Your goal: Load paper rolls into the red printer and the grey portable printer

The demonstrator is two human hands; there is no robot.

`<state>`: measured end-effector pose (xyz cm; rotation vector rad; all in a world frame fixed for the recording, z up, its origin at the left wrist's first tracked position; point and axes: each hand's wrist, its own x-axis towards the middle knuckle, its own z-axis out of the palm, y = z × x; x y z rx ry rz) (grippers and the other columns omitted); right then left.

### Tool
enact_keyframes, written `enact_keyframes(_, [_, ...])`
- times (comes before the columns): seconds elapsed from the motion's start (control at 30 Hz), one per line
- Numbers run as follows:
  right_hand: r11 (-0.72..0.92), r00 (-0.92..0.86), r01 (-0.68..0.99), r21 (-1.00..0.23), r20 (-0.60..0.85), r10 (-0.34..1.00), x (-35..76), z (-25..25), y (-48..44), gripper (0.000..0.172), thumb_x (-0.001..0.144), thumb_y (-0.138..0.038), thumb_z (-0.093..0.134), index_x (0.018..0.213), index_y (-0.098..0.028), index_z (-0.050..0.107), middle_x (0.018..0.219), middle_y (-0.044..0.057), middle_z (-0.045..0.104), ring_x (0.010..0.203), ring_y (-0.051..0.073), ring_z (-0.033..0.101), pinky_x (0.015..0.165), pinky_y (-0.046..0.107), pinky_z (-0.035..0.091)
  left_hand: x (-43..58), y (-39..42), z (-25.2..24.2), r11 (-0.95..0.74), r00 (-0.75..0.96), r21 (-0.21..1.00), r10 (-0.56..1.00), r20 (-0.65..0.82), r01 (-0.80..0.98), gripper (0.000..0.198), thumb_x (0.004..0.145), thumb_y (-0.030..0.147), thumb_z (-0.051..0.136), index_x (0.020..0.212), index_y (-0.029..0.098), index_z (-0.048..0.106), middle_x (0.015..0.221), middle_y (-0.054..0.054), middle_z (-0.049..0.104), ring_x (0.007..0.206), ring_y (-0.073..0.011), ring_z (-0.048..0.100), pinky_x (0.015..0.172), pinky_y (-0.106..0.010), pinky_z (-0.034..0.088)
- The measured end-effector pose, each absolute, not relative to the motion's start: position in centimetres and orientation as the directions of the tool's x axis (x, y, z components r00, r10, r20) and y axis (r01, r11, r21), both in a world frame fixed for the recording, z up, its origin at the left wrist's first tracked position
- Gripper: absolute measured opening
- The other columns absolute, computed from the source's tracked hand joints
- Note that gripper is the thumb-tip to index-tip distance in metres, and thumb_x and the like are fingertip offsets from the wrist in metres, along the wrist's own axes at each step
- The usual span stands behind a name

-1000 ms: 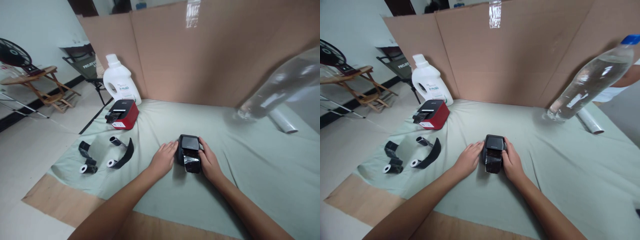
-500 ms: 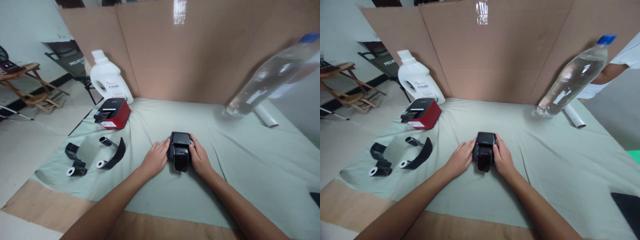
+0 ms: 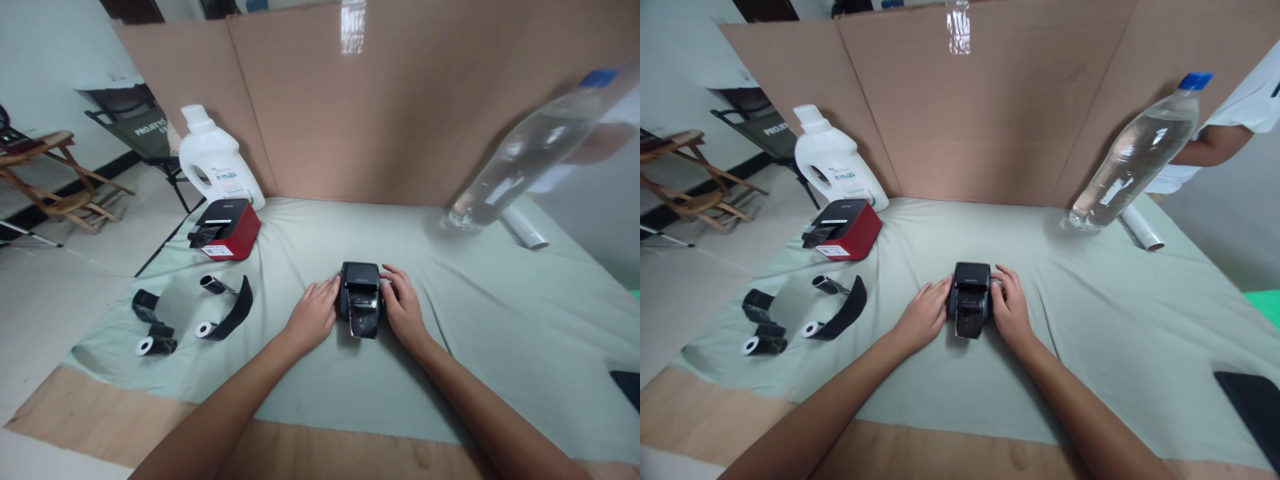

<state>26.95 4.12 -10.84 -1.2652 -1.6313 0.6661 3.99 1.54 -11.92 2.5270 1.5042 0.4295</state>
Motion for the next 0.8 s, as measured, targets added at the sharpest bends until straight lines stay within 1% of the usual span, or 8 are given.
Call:
enact_keyframes(0.13, [0.368,-0.115,0.417,-0.831,0.354,0.928,27.1,-10.7,5.5,0.042,0.104,-0.041,0.042,0.138,-0.024,0.06,0.15,0.011,0.054,0.141,0.024,0.048,0.122,0.049,0.033,4.1,1.5,-11.5,-0.467,0.446,0.291,0.884,0.141,0.835,0.066,0.096,0.013,0.037,0.16,0.011,0.024,0.16,-0.015,0.043,0.15,-0.0242,0.039,0.124,-0.049,0.03])
enact_keyframes(0.23, [0.356,-0.156,0.423,-0.833,0.32,0.934,27.5,-10.5,6.9,0.047,0.104,-0.042,0.039,0.142,-0.024,0.059,0.152,0.01,0.054,0.143,0.024,0.047,0.123,0.049,0.031,4.2,1.6,-11.3,-0.457,0.44,0.299,0.889,0.126,0.838,0.066,0.096,0.014,0.037,0.16,0.011,0.023,0.159,-0.015,0.045,0.149,-0.0238,0.04,0.124,-0.048,0.03])
enact_keyframes(0.4, [0.26,-0.198,0.505,-0.823,0.183,0.963,28.1,-9.3,8.3,0.046,0.1,-0.04,0.042,0.135,-0.022,0.066,0.141,0.012,0.061,0.126,0.025,0.06,0.111,0.045,0.045,4.2,1.6,-11.0,-0.438,0.428,0.318,0.898,0.104,0.841,0.063,0.096,0.015,0.039,0.159,0.011,0.028,0.157,-0.015,0.047,0.149,-0.0233,0.04,0.124,-0.047,0.029])
enact_keyframes(0.47, [0.246,-0.214,0.619,-0.746,0.141,0.967,28.2,-8.4,8.6,0.041,0.097,-0.04,0.047,0.121,-0.021,0.074,0.135,0.013,0.061,0.104,0.024,0.068,0.098,0.042,0.053,4.2,1.6,-11.0,-0.437,0.426,0.324,0.898,0.108,0.839,0.063,0.096,0.016,0.039,0.158,0.012,0.029,0.158,-0.014,0.047,0.149,-0.0226,0.04,0.125,-0.046,0.029])
enact_keyframes(0.53, [0.25,-0.246,0.751,-0.611,0.092,0.965,28.0,-7.1,9.0,0.034,0.094,-0.038,0.052,0.11,-0.022,0.078,0.127,0.013,0.062,0.084,0.021,0.069,0.087,0.041,0.055,4.1,1.7,-10.9,-0.438,0.427,0.33,0.897,0.11,0.836,0.064,0.096,0.016,0.039,0.158,0.012,0.028,0.158,-0.013,0.047,0.149,-0.0222,0.04,0.125,-0.045,0.028])
enact_keyframes(0.57, [0.26,-0.273,0.808,-0.529,0.056,0.961,27.8,-6.5,9.3,0.031,0.092,-0.036,0.055,0.107,-0.023,0.079,0.121,0.013,0.064,0.082,0.022,0.068,0.085,0.041,0.055,4.1,1.7,-11.0,-0.438,0.427,0.332,0.897,0.11,0.835,0.064,0.096,0.016,0.039,0.159,0.012,0.028,0.158,-0.013,0.046,0.149,-0.0222,0.04,0.125,-0.045,0.028])
enact_keyframes(0.7, [0.3,-0.342,0.922,-0.246,-0.146,0.929,26.5,-4.5,10.9,0.023,0.081,-0.033,0.069,0.1,-0.029,0.081,0.104,0.013,0.071,0.101,0.036,0.065,0.088,0.051,0.05,4.2,1.6,-11.0,-0.432,0.421,0.342,0.9,0.112,0.834,0.064,0.096,0.017,0.039,0.158,0.011,0.028,0.158,-0.013,0.047,0.149,-0.0225,0.039,0.125,-0.046,0.027])
enact_keyframes(0.8, [0.272,-0.312,0.942,-0.196,-0.216,0.925,25.4,-4.4,11.7,0.02,0.07,-0.033,0.079,0.09,-0.029,0.081,0.099,0.014,0.07,0.104,0.042,0.062,0.089,0.062,0.045,4.2,1.6,-10.9,-0.429,0.415,0.347,0.902,0.118,0.834,0.063,0.097,0.018,0.039,0.158,0.011,0.029,0.158,-0.013,0.047,0.148,-0.0225,0.04,0.125,-0.046,0.028])
